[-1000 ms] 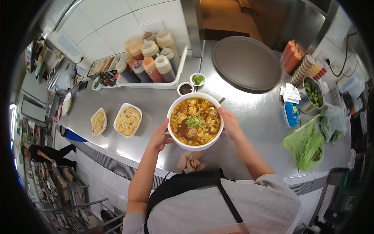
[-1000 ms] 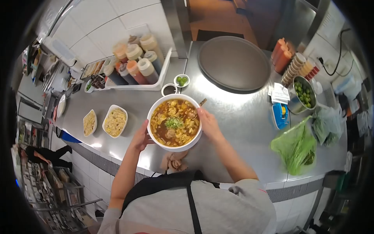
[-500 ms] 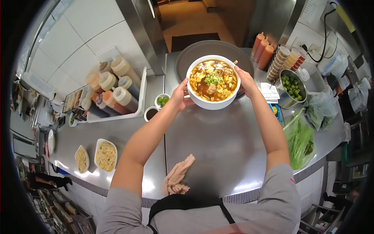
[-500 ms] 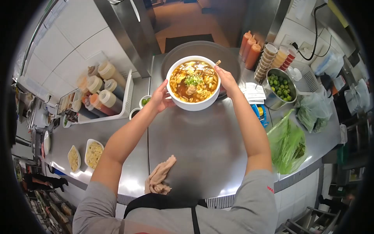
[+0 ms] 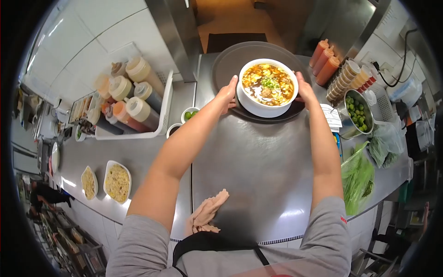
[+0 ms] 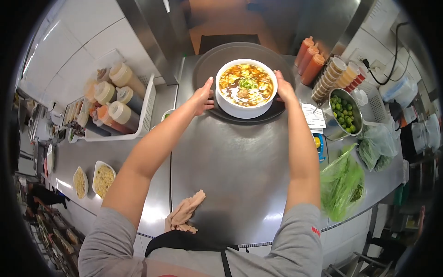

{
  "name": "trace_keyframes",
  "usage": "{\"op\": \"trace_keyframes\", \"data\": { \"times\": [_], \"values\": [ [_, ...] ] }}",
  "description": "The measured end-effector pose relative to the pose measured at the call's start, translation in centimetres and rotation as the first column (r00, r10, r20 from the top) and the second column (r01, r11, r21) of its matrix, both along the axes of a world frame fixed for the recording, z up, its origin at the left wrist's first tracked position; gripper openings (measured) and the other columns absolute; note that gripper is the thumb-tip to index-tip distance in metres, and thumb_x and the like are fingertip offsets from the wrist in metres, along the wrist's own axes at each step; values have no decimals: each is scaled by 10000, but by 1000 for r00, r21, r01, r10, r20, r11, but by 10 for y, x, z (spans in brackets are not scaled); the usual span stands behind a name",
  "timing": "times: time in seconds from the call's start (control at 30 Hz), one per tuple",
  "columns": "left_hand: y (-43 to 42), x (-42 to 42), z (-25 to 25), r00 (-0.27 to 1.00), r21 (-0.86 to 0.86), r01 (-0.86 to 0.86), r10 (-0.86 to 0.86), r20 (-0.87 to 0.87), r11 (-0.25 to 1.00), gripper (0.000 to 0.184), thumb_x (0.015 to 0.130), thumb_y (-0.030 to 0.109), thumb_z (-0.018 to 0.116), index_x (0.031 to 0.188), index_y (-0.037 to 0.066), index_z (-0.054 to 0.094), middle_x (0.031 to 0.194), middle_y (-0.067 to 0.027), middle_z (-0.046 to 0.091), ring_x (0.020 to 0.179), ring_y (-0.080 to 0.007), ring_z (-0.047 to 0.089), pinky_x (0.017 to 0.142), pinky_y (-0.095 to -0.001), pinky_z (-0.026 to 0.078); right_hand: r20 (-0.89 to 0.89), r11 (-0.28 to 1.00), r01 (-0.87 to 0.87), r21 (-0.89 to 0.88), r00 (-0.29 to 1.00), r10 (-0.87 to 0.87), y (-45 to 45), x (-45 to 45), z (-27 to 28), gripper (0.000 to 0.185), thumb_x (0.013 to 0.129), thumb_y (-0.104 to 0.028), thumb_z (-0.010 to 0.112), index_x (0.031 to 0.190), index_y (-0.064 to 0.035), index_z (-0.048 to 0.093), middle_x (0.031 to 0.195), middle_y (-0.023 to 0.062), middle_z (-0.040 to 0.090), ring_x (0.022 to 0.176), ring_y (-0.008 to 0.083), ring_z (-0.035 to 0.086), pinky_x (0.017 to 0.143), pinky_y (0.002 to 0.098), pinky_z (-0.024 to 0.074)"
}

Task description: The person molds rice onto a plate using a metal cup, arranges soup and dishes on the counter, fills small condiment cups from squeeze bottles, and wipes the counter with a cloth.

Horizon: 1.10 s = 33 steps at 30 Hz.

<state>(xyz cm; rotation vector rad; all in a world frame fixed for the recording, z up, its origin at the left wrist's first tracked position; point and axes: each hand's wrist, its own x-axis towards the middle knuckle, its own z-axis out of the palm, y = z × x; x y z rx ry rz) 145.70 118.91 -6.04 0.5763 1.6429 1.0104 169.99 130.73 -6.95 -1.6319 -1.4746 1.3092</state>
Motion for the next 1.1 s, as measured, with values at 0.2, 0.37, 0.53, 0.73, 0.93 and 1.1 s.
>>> {"op": "trace_keyframes", "data": {
  "times": [0.2,0.37,0.53,0.73,0.93,1.1],
  "values": [
    [-123,-18,-11,840,366,439,-231,-491,821,365,865,327,452,647,52,552,503,21,427,469,-82,390,447,-259,303,-165,743,151,652,985,-56,-64,-5,18,307,879,-262,462,893,6,611,613,18,546,552,69,477,532,222,387],
    [-286,-5,6,700,87,459,-300,-648,884,302,739,150,599,1019,67,524,778,-99,567,708,-243,540,648,-312,417,80,620,-243,746,957,279,-160,-50,22,118,798,-77,552,887,-31,614,689,59,574,609,127,535,574,247,432],
    [-364,14,-26,533,252,676,-223,-816,693,443,656,145,657,1073,107,511,1115,-131,461,996,-313,459,852,-394,373,341,446,-619,647,757,557,-222,-121,-13,251,714,-82,618,963,-68,588,983,123,546,872,259,549,733,334,454],
    [-368,-4,-57,470,316,398,104,-877,861,386,646,94,600,1027,104,542,1108,-109,466,1019,-304,438,875,-417,345,549,371,-718,589,693,467,-195,-233,-28,599,621,-143,680,1172,-129,447,1153,197,450,1045,369,430,898,389,383],
    [-368,-53,-54,352,350,147,282,-892,925,329,687,80,558,1015,98,541,1089,-94,471,992,-291,434,864,-401,321,552,480,-745,464,667,502,-165,-273,-21,648,529,-155,698,1134,-104,472,1062,207,494,998,370,449,880,399,381],
    [-364,-67,-57,249,359,-26,354,-902,933,328,691,85,553,1018,108,535,1039,-96,478,969,-276,441,847,-409,333,461,567,-632,528,774,434,-129,-307,-30,757,502,-242,793,1156,-91,442,1096,227,459,1016,374,451,882,399,386]
  ]
}}
